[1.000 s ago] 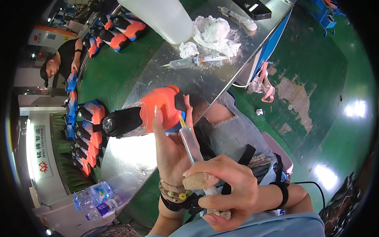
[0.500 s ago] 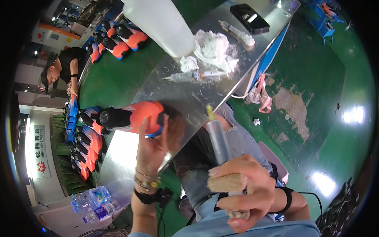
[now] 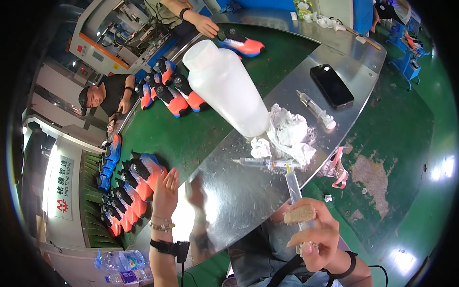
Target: Applying adhesive using a syringe to the edges of shoe soles on an assembly line.
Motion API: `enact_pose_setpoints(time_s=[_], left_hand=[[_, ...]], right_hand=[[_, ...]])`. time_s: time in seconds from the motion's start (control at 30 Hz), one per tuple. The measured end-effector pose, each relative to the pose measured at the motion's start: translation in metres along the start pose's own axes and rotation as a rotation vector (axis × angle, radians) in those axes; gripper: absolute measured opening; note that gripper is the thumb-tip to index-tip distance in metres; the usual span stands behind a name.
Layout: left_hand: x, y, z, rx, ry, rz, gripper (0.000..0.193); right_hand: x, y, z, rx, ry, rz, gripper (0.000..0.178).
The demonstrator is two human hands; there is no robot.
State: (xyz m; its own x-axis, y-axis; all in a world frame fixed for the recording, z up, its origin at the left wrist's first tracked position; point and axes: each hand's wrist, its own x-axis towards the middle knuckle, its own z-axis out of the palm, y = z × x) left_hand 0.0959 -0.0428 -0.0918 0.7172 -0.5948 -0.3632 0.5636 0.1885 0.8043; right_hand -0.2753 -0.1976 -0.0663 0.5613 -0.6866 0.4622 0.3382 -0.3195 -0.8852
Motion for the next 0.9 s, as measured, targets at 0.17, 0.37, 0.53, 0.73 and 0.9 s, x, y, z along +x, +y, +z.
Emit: enact_pose_setpoints(time_s=[0.17,0.37,0.53,0.73,0.9], left_hand=[[0.090,-0.006,0.052,-0.007,-0.095,-0.092,0.053],[0.146,-0.028,0.100,0.092,-0.051,-0.151,0.049],[0.163,-0.034,0.102,0.124,-0.028,-0.172,0.042],[0.151,-0.012,0.096,0.167,0.011,-0.073,0.035],[0.144,-0.012,0.067,0.186,0.034,0.063,0.031]], right_hand=[[0.031,0.026,-0.014,-0.037,0.047,0.070,0.039],[0.040,0.050,-0.030,-0.132,-0.023,0.091,0.024],[0.040,0.050,-0.031,-0.159,-0.001,0.130,0.024],[0.035,0.030,-0.025,0.026,0.126,0.197,0.031],[0.028,0.012,-0.033,-0.208,0.011,0.111,0.033]])
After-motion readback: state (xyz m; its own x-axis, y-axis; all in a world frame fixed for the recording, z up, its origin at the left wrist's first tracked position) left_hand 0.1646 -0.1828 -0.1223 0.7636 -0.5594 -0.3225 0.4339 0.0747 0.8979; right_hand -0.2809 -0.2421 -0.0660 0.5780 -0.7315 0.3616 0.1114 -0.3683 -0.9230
